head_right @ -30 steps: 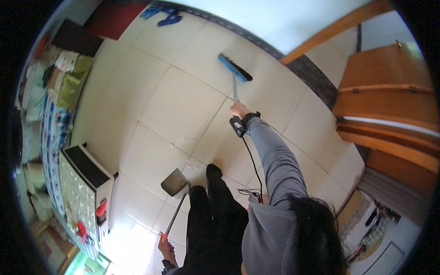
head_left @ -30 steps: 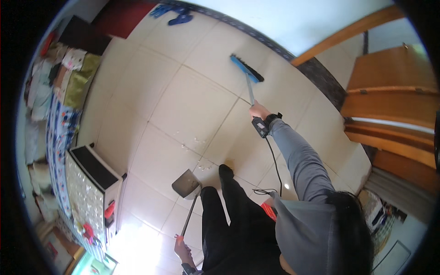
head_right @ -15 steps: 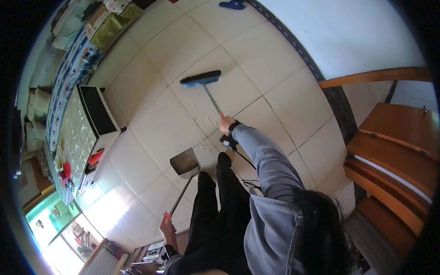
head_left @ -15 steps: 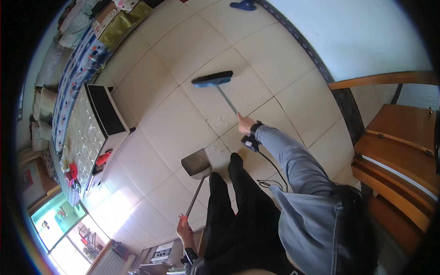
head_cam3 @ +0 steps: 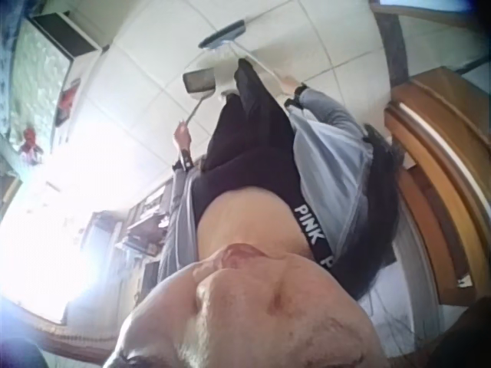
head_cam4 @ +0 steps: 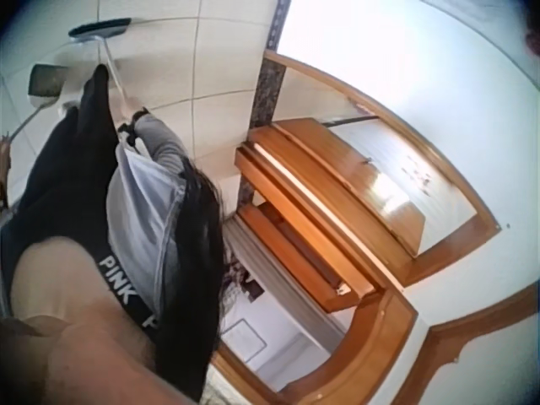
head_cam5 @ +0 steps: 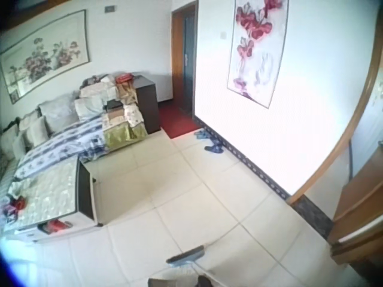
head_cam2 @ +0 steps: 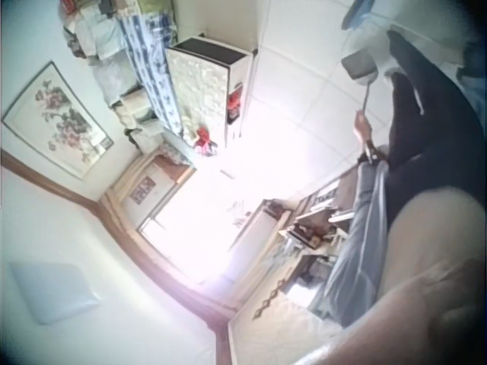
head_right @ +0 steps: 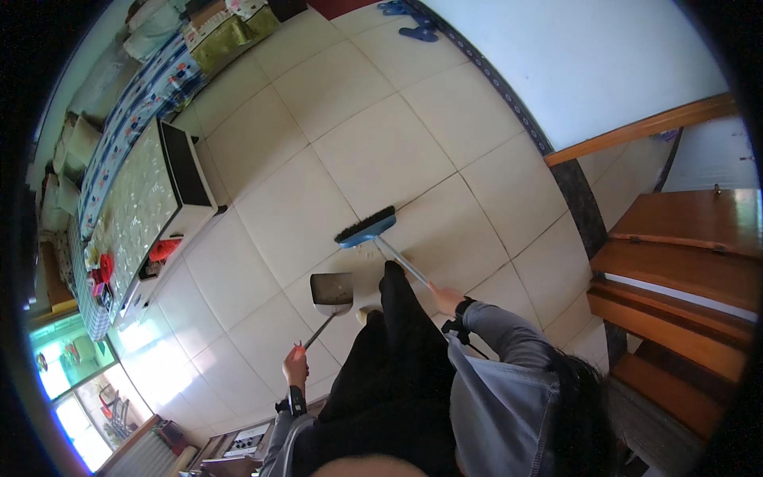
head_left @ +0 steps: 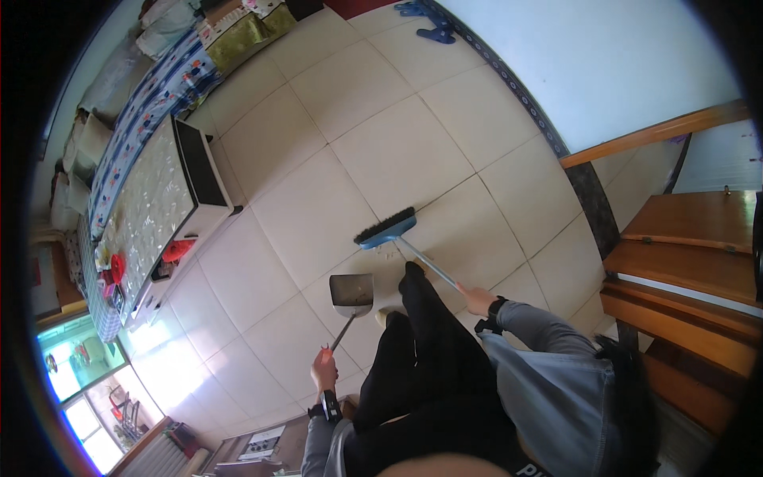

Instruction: Sweeping the floor of a house using a broom and dustpan.

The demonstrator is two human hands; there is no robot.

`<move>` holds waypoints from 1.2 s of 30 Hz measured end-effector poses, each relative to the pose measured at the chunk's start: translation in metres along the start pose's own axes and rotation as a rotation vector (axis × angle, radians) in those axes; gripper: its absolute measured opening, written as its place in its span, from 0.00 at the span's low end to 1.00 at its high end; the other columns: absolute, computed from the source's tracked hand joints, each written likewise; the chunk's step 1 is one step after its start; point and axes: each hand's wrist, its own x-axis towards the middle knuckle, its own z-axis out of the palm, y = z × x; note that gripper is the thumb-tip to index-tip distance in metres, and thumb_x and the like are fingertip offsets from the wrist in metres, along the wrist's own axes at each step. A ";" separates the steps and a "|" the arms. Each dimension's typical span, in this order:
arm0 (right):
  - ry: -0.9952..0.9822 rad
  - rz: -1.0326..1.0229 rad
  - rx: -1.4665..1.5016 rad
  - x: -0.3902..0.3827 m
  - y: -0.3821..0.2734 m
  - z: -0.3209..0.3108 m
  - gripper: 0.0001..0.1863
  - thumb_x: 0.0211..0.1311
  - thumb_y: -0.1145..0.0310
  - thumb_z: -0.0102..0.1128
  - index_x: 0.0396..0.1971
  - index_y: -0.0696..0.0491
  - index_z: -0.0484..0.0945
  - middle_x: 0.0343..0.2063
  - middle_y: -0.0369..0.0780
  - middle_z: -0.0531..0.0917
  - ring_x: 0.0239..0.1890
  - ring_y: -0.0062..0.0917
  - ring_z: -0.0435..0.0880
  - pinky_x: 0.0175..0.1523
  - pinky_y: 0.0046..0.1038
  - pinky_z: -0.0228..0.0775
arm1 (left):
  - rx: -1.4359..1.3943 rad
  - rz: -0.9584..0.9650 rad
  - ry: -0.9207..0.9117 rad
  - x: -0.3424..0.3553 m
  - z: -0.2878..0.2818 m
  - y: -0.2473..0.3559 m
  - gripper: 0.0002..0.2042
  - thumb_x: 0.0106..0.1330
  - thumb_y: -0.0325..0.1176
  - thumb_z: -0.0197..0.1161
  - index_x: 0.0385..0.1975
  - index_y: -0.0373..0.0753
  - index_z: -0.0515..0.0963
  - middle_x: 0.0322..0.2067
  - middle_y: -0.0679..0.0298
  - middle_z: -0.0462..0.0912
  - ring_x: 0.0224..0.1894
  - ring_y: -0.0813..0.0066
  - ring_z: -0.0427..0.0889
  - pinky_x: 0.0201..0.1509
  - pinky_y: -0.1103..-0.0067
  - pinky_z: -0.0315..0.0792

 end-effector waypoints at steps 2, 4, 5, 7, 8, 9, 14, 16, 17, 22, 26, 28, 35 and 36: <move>0.099 -0.034 0.104 -0.031 -0.012 -0.001 0.33 0.47 0.76 0.42 0.57 0.49 0.47 0.19 0.49 0.74 0.21 0.38 0.75 0.25 0.37 0.65 | 0.032 -0.008 -0.037 0.004 -0.005 -0.018 0.17 0.51 0.35 0.50 0.43 0.43 0.72 0.09 0.64 0.71 0.10 0.78 0.70 0.13 0.82 0.65; 0.095 0.058 0.438 -0.060 -0.021 -0.004 0.30 0.46 0.77 0.44 0.54 0.51 0.54 0.24 0.53 0.75 0.23 0.42 0.76 0.29 0.37 0.67 | 0.054 0.054 -0.036 0.006 -0.009 -0.034 0.18 0.50 0.34 0.50 0.43 0.43 0.72 0.10 0.63 0.71 0.11 0.78 0.71 0.13 0.81 0.66; 0.078 0.090 0.387 -0.070 -0.025 -0.003 0.30 0.46 0.77 0.44 0.54 0.51 0.54 0.24 0.53 0.75 0.23 0.42 0.76 0.29 0.37 0.67 | 0.092 0.054 -0.049 0.007 -0.010 -0.039 0.18 0.49 0.33 0.49 0.43 0.43 0.72 0.10 0.63 0.72 0.11 0.77 0.72 0.14 0.81 0.67; 0.154 0.150 0.677 -0.082 -0.028 -0.003 0.31 0.45 0.77 0.44 0.54 0.51 0.54 0.22 0.51 0.76 0.21 0.37 0.77 0.27 0.32 0.69 | 0.093 0.058 -0.062 0.009 -0.011 -0.046 0.19 0.48 0.32 0.48 0.43 0.43 0.72 0.10 0.62 0.73 0.12 0.76 0.74 0.15 0.80 0.68; 0.131 0.185 0.804 -0.081 -0.026 -0.005 0.31 0.48 0.78 0.43 0.56 0.50 0.53 0.31 0.45 0.71 0.15 0.22 0.72 0.16 0.24 0.62 | 0.086 0.070 -0.057 0.008 -0.011 -0.049 0.19 0.48 0.32 0.48 0.43 0.44 0.73 0.10 0.63 0.73 0.12 0.76 0.73 0.15 0.80 0.68; 0.141 0.155 0.774 -0.076 -0.023 -0.007 0.31 0.48 0.78 0.43 0.56 0.50 0.53 0.31 0.45 0.71 0.15 0.22 0.72 0.16 0.24 0.62 | 0.101 0.058 -0.061 0.007 -0.010 -0.051 0.18 0.49 0.32 0.49 0.42 0.45 0.73 0.10 0.63 0.73 0.12 0.76 0.73 0.15 0.80 0.68; 0.376 0.272 0.648 0.007 0.014 -0.064 0.30 0.40 0.73 0.49 0.50 0.56 0.58 0.19 0.46 0.76 0.17 0.30 0.76 0.22 0.29 0.67 | 0.085 0.056 -0.077 0.006 -0.006 -0.051 0.17 0.50 0.32 0.49 0.43 0.47 0.73 0.10 0.64 0.72 0.11 0.77 0.73 0.15 0.80 0.68; 0.354 0.258 0.723 0.058 0.026 -0.092 0.25 0.41 0.71 0.49 0.44 0.59 0.62 0.18 0.46 0.76 0.19 0.32 0.76 0.24 0.29 0.67 | 0.101 0.038 -0.044 0.004 -0.003 -0.048 0.18 0.50 0.32 0.48 0.43 0.47 0.72 0.10 0.64 0.72 0.11 0.77 0.72 0.15 0.80 0.68; 0.342 0.291 0.739 0.086 0.030 -0.106 0.21 0.42 0.69 0.48 0.41 0.60 0.63 0.17 0.46 0.76 0.20 0.34 0.77 0.25 0.30 0.68 | 0.085 0.054 -0.038 0.004 -0.001 -0.046 0.18 0.50 0.32 0.48 0.43 0.47 0.72 0.10 0.64 0.72 0.11 0.77 0.72 0.15 0.80 0.68; 0.425 -0.477 -0.394 0.187 0.022 -0.135 0.11 0.35 0.64 0.56 0.09 0.57 0.70 0.11 0.46 0.73 0.15 0.41 0.70 0.33 0.37 0.65 | 0.125 -0.021 -0.038 0.004 0.009 -0.036 0.19 0.49 0.31 0.48 0.44 0.47 0.71 0.10 0.63 0.72 0.11 0.76 0.72 0.16 0.80 0.68; 0.273 -0.279 -0.022 0.208 -0.040 -0.112 0.23 0.38 0.72 0.52 0.40 0.60 0.65 0.16 0.47 0.75 0.16 0.35 0.73 0.27 0.33 0.67 | 0.080 -0.019 -0.027 -0.002 0.015 -0.035 0.19 0.49 0.31 0.49 0.44 0.47 0.71 0.10 0.63 0.72 0.11 0.77 0.72 0.15 0.80 0.67; 0.027 0.052 0.326 0.191 -0.075 -0.100 0.40 0.43 0.68 0.45 0.56 0.64 0.40 0.26 0.55 0.76 0.31 0.40 0.77 0.38 0.33 0.69 | 0.071 -0.006 -0.025 -0.004 0.017 -0.034 0.18 0.50 0.32 0.49 0.44 0.47 0.71 0.10 0.64 0.71 0.11 0.77 0.72 0.14 0.81 0.67; 0.011 -0.089 -0.146 0.128 -0.107 -0.080 0.29 0.49 0.71 0.43 0.56 0.52 0.52 0.24 0.52 0.76 0.29 0.42 0.76 0.34 0.39 0.68 | 0.049 -0.023 -0.005 -0.002 0.018 -0.032 0.17 0.52 0.35 0.51 0.43 0.45 0.72 0.10 0.64 0.72 0.11 0.78 0.72 0.15 0.81 0.67; 0.037 -0.121 -0.111 0.120 -0.099 -0.075 0.29 0.49 0.71 0.43 0.56 0.52 0.52 0.24 0.52 0.76 0.29 0.42 0.76 0.34 0.39 0.68 | 0.056 -0.002 -0.001 -0.002 0.017 -0.032 0.17 0.52 0.35 0.51 0.43 0.45 0.72 0.10 0.64 0.72 0.11 0.78 0.72 0.15 0.81 0.67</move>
